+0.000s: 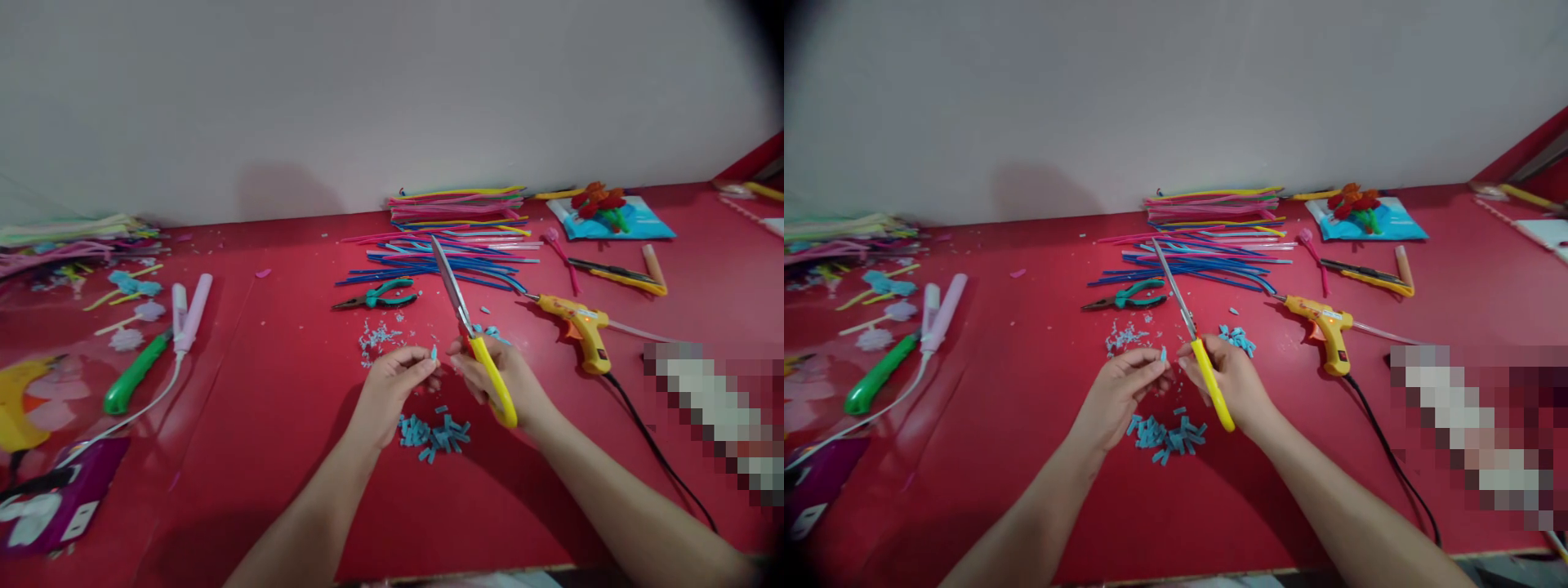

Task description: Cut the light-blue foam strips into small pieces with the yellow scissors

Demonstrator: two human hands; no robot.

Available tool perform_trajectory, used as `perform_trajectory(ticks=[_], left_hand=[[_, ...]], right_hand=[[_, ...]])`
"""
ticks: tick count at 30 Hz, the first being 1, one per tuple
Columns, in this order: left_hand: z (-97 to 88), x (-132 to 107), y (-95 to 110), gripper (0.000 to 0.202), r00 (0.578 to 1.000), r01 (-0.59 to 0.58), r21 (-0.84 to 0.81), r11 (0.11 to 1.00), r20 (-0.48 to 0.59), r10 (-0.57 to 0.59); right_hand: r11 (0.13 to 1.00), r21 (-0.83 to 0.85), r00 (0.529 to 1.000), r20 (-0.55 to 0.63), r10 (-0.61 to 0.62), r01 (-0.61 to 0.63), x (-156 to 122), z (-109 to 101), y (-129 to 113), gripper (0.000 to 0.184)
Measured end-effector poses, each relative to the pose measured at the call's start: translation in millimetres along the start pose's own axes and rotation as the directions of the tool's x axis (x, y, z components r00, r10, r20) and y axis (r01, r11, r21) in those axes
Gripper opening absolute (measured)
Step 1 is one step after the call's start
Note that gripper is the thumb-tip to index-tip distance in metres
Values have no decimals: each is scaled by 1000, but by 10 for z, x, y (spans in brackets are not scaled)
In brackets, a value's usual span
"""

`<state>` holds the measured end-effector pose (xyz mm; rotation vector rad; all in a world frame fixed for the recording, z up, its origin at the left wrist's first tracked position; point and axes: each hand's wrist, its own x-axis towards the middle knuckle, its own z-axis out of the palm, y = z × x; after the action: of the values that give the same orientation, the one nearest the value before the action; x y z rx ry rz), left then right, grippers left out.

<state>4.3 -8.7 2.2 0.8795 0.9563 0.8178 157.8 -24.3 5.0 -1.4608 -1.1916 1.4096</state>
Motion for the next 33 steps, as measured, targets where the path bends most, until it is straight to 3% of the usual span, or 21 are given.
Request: perform_trajectory(ticks=[5,11,16,18,21,25,28,33], left_hand=[[70,-19,-19,14,994,30,27,999,102,-32],[71,6,-65,13,998,-21,143,989,-58,30],[40,11,-91,13,995,-58,166,984,-71,71],[25,17,-63,11,991,-69,118,991,-106,82],[-9,35,3,10,971,-101,-26,995,-222,93],[-69,57,69,11,937,-185,-158,970,-324,126],[-110,68,83,8,922,-239,-182,954,-352,164],[-142,73,90,7,921,-253,-183,950,-348,178]], right_hand=[[997,75,999,44,15,-18,-35,31,-51,22],[998,-57,999,3,-33,33,-45,58,-37,12],[962,-238,990,-16,-141,133,-20,23,28,16],[886,-438,983,-20,-182,155,-38,-31,20,22],[650,-749,978,-8,-210,133,-96,-110,9,31],[411,-896,975,91,-204,169,-170,-132,50,38],[318,-926,970,149,-190,205,-190,-107,86,34],[249,-941,964,181,-196,227,-184,-99,122,34]])
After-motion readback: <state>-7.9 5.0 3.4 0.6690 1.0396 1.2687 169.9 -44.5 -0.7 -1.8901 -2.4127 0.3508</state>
